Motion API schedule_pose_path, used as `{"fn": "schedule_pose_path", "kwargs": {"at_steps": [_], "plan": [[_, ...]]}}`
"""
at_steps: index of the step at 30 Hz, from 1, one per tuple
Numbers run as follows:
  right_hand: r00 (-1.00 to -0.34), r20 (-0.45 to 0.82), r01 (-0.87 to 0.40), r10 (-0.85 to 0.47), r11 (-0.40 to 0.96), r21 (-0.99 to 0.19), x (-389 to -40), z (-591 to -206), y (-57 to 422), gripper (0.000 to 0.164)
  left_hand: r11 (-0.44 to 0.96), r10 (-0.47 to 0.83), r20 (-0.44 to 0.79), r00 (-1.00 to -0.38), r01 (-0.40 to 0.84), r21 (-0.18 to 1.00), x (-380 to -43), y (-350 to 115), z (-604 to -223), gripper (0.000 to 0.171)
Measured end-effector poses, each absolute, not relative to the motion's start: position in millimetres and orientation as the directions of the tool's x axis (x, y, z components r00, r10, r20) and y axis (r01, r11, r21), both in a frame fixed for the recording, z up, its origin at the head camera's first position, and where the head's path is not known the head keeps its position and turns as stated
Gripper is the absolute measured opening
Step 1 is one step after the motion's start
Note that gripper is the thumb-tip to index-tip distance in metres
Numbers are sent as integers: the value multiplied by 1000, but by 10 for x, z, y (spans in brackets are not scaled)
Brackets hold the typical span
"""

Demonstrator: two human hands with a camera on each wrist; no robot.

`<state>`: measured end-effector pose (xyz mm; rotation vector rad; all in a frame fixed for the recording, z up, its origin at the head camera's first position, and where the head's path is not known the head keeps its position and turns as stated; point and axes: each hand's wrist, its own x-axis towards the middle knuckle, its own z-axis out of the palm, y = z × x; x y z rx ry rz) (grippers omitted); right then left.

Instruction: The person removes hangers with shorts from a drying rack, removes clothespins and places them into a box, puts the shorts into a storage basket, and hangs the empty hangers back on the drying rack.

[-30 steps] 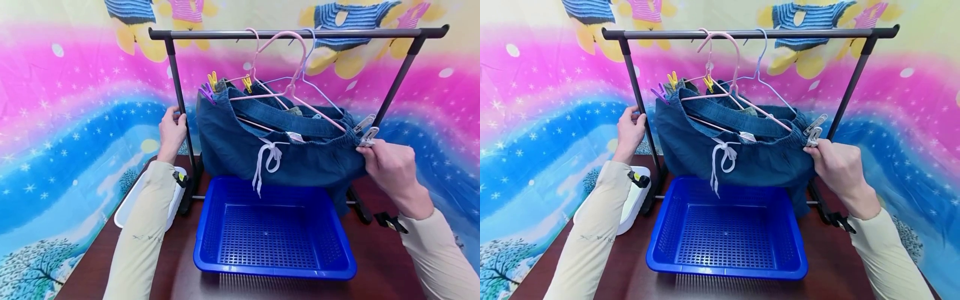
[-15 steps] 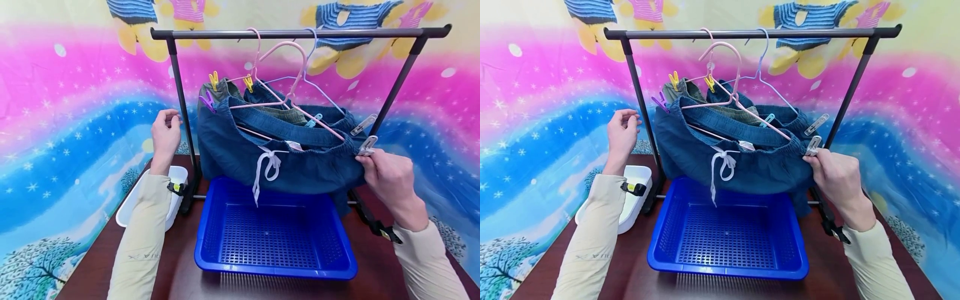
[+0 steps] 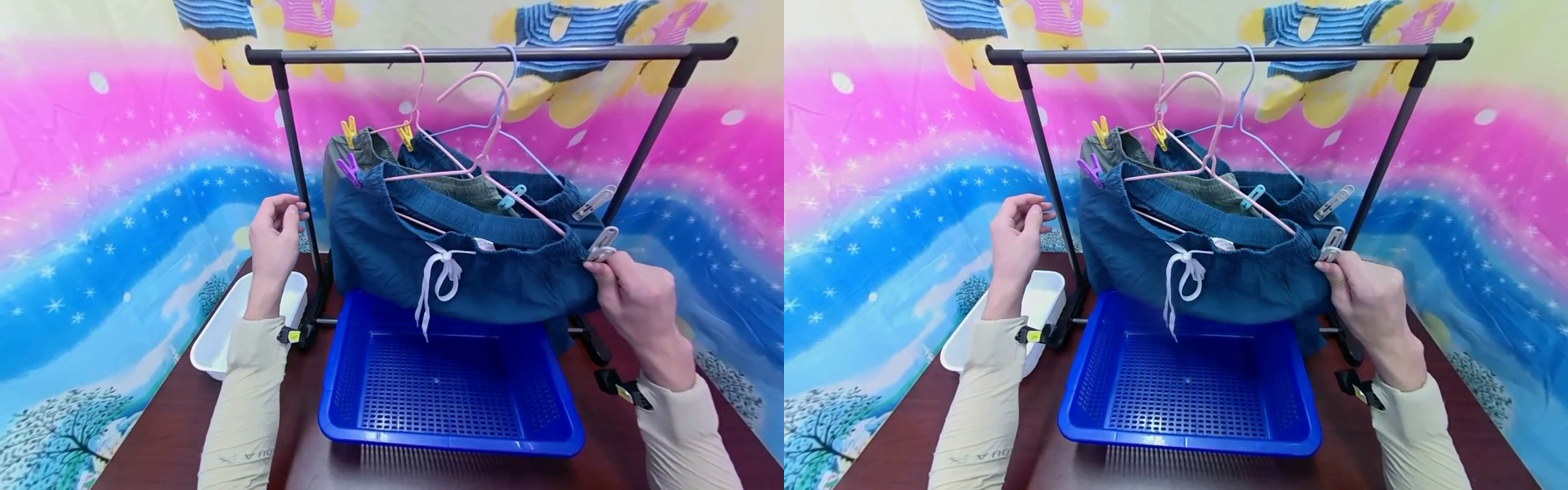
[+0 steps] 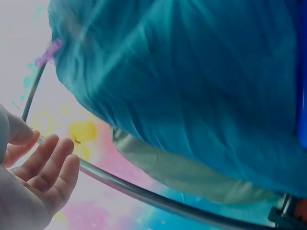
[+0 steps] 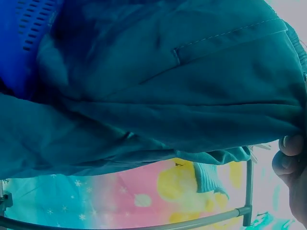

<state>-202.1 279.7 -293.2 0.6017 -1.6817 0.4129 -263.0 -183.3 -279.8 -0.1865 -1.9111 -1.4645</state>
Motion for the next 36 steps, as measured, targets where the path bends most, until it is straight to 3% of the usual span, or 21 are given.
{"fn": "schedule_pose_path", "kwargs": {"at_steps": [15, 36], "plan": [[-179, 962, -642, -204, 765, 43, -1952, -3027, 2810, 61, 240, -269, 643, -717, 596, 766, -2351, -1663, -2880, 28], [-291, 890, -729, -350, 684, 31, -1965, -3066, 2793, 55, 155, -286, 574, -767, 555, 818, -2289, -1609, -3130, 42]]}}
